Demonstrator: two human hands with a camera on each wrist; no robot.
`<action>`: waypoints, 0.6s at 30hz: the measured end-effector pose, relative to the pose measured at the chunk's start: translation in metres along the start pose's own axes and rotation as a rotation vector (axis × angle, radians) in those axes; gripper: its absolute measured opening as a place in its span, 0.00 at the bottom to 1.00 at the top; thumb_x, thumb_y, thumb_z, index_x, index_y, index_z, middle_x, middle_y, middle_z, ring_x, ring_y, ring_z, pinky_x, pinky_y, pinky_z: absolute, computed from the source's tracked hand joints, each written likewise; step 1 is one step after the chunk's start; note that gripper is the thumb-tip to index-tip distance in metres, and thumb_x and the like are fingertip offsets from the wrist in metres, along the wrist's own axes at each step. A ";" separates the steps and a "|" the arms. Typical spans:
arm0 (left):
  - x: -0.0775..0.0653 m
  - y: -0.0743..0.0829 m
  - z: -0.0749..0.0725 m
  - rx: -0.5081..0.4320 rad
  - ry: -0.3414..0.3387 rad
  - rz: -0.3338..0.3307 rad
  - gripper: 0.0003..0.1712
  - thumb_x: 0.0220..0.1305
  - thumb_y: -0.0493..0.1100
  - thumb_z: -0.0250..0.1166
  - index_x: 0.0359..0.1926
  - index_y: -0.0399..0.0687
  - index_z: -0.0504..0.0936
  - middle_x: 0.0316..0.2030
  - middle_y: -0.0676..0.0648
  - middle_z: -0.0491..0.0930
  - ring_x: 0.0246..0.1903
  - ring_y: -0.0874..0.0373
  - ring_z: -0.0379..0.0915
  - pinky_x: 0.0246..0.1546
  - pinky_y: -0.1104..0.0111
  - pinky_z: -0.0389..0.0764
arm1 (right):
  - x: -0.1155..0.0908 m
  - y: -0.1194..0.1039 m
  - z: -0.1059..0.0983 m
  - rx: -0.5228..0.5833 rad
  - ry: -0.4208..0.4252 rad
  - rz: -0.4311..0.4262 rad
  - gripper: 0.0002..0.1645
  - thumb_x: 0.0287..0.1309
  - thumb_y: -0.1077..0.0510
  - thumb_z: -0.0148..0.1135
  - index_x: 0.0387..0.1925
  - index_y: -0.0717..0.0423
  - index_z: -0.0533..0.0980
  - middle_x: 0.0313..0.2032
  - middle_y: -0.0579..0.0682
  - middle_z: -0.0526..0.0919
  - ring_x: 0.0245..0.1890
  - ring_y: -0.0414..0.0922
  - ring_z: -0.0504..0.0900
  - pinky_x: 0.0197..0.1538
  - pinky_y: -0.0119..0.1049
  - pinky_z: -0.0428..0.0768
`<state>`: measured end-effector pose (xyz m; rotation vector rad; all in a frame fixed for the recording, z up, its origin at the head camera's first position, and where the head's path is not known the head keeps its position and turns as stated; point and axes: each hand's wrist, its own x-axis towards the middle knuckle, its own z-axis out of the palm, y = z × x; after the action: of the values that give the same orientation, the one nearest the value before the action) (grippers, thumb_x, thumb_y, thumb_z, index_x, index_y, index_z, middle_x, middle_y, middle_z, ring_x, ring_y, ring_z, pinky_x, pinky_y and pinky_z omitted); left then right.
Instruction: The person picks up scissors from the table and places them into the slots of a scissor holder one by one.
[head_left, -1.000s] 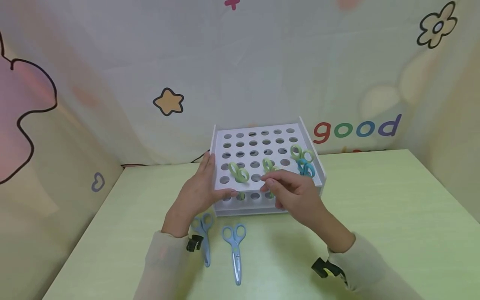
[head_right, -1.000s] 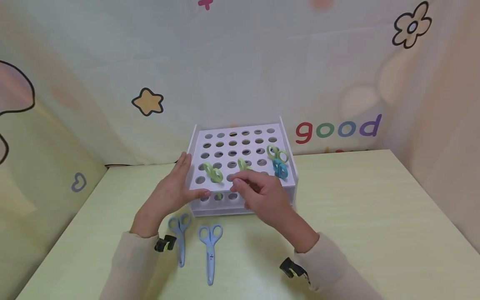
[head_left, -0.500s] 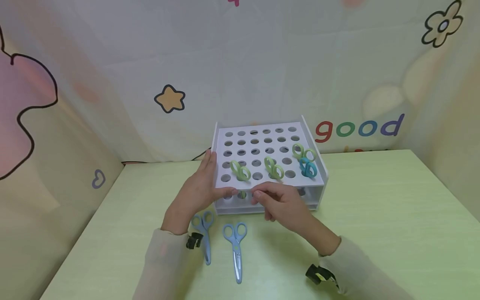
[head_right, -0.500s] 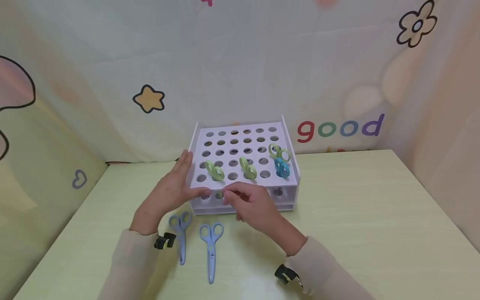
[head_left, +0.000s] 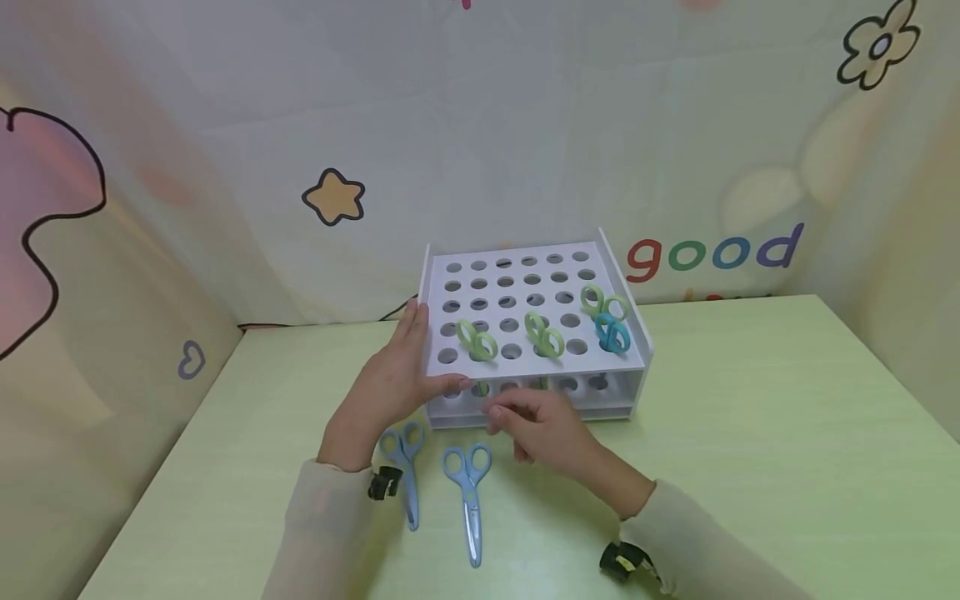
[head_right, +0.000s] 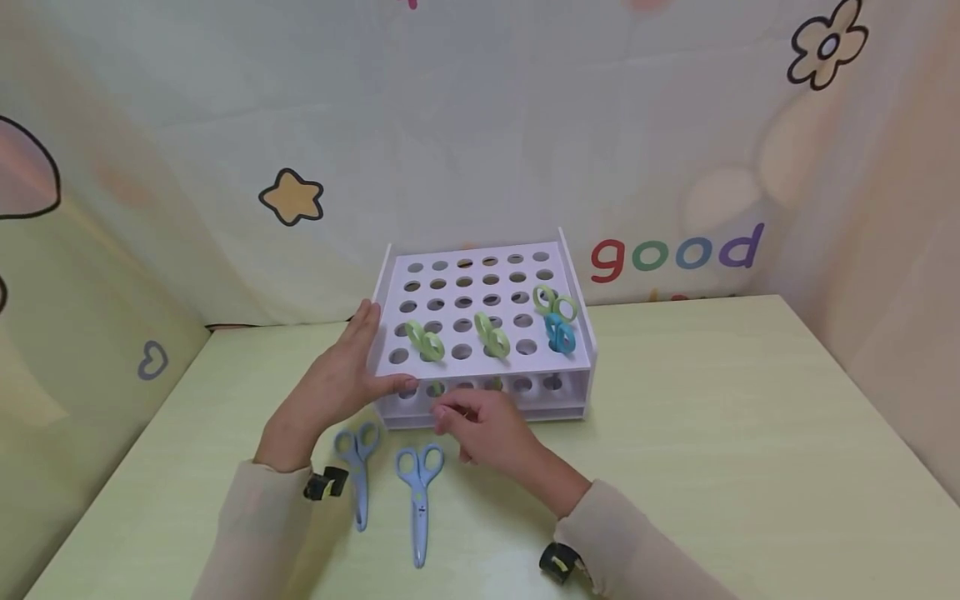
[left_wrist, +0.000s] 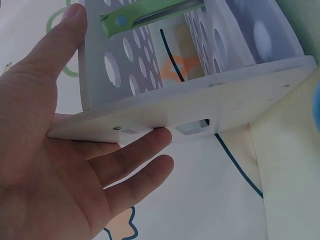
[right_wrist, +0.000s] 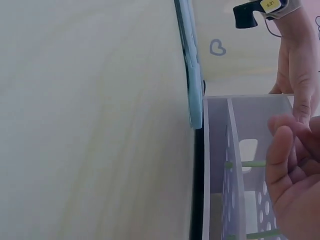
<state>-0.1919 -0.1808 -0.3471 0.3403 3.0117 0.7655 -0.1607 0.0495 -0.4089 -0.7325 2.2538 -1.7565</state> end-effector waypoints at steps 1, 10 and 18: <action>0.000 0.000 0.000 -0.001 0.000 -0.001 0.72 0.54 0.65 0.75 0.81 0.43 0.37 0.80 0.44 0.30 0.61 0.45 0.68 0.49 0.56 0.75 | 0.000 0.001 0.001 -0.017 -0.004 -0.011 0.11 0.72 0.59 0.60 0.47 0.63 0.83 0.35 0.59 0.85 0.17 0.44 0.75 0.23 0.33 0.74; -0.003 0.000 -0.001 0.006 -0.001 -0.010 0.72 0.54 0.65 0.75 0.81 0.42 0.37 0.80 0.44 0.30 0.63 0.44 0.67 0.51 0.56 0.75 | 0.002 0.011 0.012 -0.397 -0.040 -0.144 0.14 0.69 0.56 0.63 0.52 0.56 0.83 0.35 0.40 0.84 0.26 0.37 0.74 0.32 0.35 0.75; 0.000 0.001 0.000 -0.001 0.006 -0.011 0.72 0.53 0.66 0.75 0.81 0.43 0.37 0.80 0.45 0.30 0.62 0.45 0.68 0.52 0.56 0.75 | 0.002 0.023 0.018 -0.468 -0.132 -0.075 0.32 0.64 0.45 0.69 0.64 0.56 0.76 0.30 0.37 0.77 0.29 0.37 0.74 0.35 0.35 0.75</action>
<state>-0.1917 -0.1801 -0.3463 0.3214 3.0161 0.7693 -0.1606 0.0376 -0.4352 -0.9931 2.5965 -1.1671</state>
